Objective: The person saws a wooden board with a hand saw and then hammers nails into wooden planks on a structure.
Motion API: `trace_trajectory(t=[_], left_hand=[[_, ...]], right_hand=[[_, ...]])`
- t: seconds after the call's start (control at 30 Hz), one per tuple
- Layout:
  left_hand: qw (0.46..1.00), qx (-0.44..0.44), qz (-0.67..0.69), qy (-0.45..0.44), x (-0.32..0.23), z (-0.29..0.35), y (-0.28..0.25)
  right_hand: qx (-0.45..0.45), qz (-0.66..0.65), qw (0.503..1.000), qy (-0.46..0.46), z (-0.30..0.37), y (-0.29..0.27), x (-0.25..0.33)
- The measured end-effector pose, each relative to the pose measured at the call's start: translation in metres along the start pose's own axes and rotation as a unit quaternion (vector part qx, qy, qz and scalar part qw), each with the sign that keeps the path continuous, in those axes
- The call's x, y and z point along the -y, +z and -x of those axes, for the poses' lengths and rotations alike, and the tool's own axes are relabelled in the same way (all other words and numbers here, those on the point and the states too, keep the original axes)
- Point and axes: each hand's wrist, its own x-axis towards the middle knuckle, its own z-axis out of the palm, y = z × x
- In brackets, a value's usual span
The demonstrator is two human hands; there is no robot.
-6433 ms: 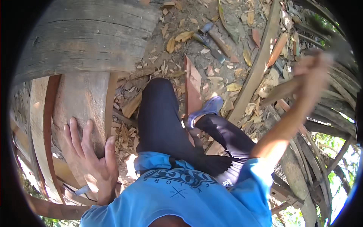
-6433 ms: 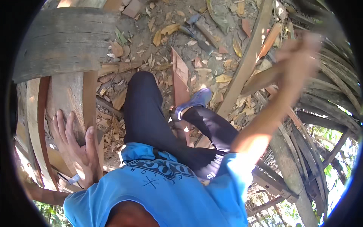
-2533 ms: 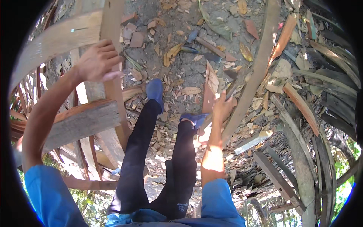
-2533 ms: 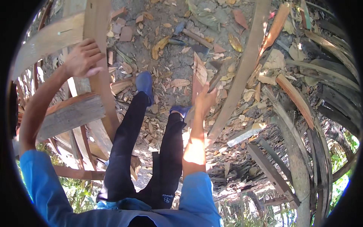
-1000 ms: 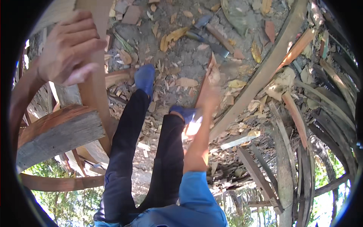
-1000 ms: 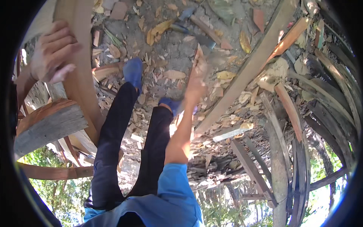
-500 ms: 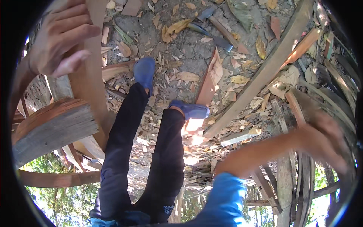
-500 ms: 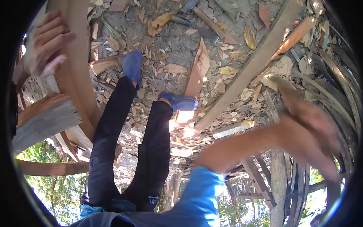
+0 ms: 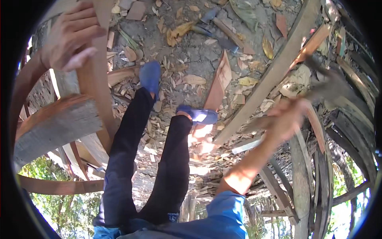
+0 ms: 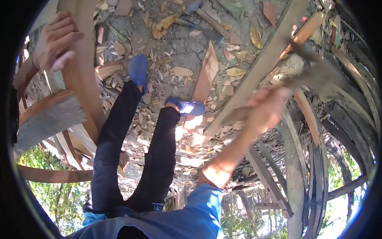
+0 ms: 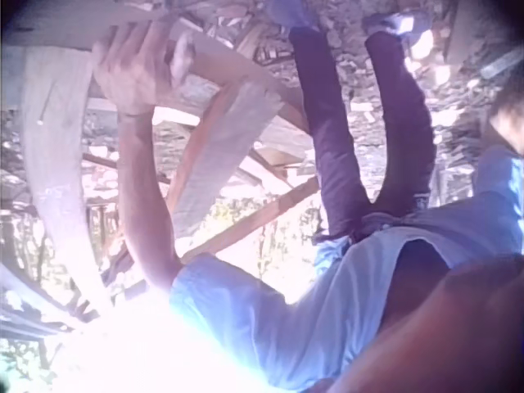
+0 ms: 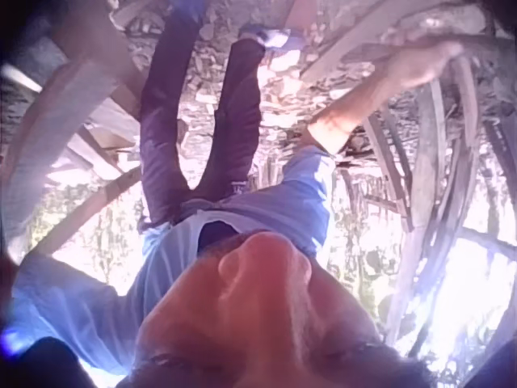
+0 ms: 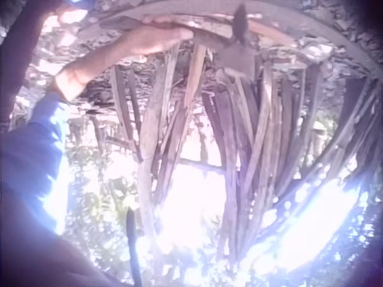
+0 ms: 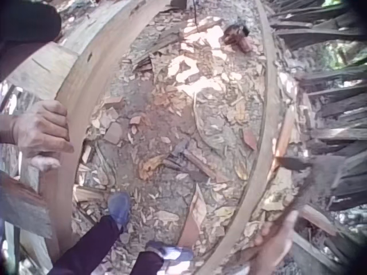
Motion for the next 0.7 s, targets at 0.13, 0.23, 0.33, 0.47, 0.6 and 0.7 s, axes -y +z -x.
trace_trajectory(t=[0.13, 0.23, 0.33, 0.47, 0.6, 0.7], left_hand=[[0.994, 0.091, 0.051, -0.044, 0.005, 0.014, 0.003], [0.993, 0.099, 0.054, -0.041, 0.010, 0.016, 0.003], [0.994, 0.085, 0.055, -0.034, 0.003, 0.004, -0.003], [0.998, 0.046, 0.034, -0.037, -0.004, -0.005, -0.005], [0.996, 0.024, 0.078, -0.034, -0.009, -0.010, -0.003], [0.997, 0.023, 0.069, -0.030, 0.009, -0.010, 0.007]], right_hand=[[-0.046, -0.213, 0.920, -0.324, -0.046, -0.066, 0.089], [-0.018, -0.252, 0.866, -0.431, -0.070, -0.047, 0.048], [-0.028, -0.004, 0.981, -0.193, -0.023, 0.076, -0.188], [0.194, 0.170, 0.959, 0.117, 0.037, 0.150, -0.311], [0.047, 0.176, 0.978, -0.101, 0.062, 0.143, -0.349], [0.131, 0.072, 0.989, -0.018, 0.029, 0.141, -0.295]])
